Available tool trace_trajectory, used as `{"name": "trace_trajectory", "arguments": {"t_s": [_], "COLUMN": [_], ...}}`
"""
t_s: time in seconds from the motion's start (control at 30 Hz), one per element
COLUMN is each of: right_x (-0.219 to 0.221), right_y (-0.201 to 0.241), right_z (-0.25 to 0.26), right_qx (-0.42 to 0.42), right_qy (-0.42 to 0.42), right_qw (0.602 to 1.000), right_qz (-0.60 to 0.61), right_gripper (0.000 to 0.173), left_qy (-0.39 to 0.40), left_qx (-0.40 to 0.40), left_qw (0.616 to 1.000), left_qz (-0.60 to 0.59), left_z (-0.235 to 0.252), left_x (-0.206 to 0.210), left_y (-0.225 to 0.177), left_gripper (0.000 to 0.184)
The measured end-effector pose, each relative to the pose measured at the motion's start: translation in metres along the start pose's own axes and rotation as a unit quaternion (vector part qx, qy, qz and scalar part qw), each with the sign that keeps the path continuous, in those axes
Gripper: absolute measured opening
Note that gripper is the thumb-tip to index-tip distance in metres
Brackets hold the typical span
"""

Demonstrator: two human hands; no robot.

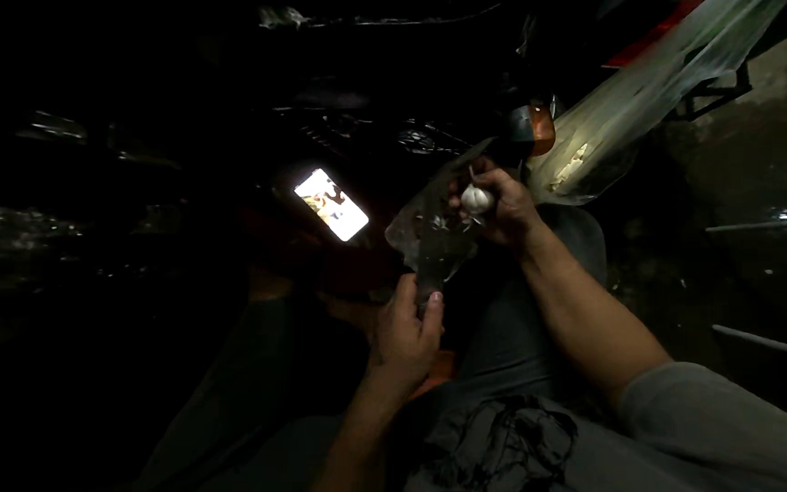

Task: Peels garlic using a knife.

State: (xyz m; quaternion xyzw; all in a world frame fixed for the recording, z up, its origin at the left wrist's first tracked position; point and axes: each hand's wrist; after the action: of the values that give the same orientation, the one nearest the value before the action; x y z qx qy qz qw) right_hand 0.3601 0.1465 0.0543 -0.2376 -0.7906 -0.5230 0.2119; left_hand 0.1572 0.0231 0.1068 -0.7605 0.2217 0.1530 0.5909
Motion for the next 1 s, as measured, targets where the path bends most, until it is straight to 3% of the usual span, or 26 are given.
{"name": "trace_trajectory", "arguments": {"t_s": [0.13,0.23,0.3,0.37,0.5,0.77,0.87,1.0], "right_x": [0.004,0.007,0.008,0.008,0.008,0.010,0.010,0.013], "right_y": [0.003,0.002,0.001,0.000,0.000,0.000,-0.002,-0.002], "right_z": [-0.001,-0.003,-0.004,-0.004,-0.004,-0.003,-0.003,-0.004], "right_qx": [-0.026,-0.032,-0.036,-0.042,-0.048,-0.042,-0.047,-0.013], "right_qy": [-0.034,-0.060,-0.063,-0.060,-0.055,-0.060,-0.063,-0.106], "right_qw": [0.999,0.996,0.995,0.994,0.994,0.994,0.995,0.994], "right_qz": [0.013,0.057,0.070,0.076,0.080,0.087,0.056,0.027], "right_gripper": [0.036,0.042,0.040,0.038,0.039,0.038,0.045,0.045], "left_qy": [0.027,-0.038,-0.047,-0.048,0.030,0.029,0.055,0.065], "left_qx": [0.048,0.138,0.141,0.135,0.038,0.032,-0.011,-0.008], "left_qw": [0.981,0.964,0.962,0.961,0.970,0.967,0.964,0.962], "left_qz": [0.187,0.225,0.231,0.235,0.239,0.250,0.260,0.266], "left_z": [-0.004,-0.006,-0.006,-0.004,0.000,-0.001,0.003,0.009], "left_x": [0.009,0.026,0.030,0.032,0.023,0.026,0.027,0.032], "left_y": [-0.031,-0.017,-0.017,-0.020,-0.046,-0.044,-0.054,-0.054], "left_gripper": [0.043,0.036,0.034,0.035,0.040,0.040,0.039,0.039]}}
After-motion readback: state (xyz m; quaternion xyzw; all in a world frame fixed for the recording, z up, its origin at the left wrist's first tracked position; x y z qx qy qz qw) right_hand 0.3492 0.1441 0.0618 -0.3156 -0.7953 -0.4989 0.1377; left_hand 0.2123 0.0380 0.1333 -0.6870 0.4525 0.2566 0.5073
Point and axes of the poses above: each hand's wrist, its own z-axis towards the middle knuckle, its own x-axis out of the palm, y = z × x, and after that the axes turned 9 degrees about -y, right-handed
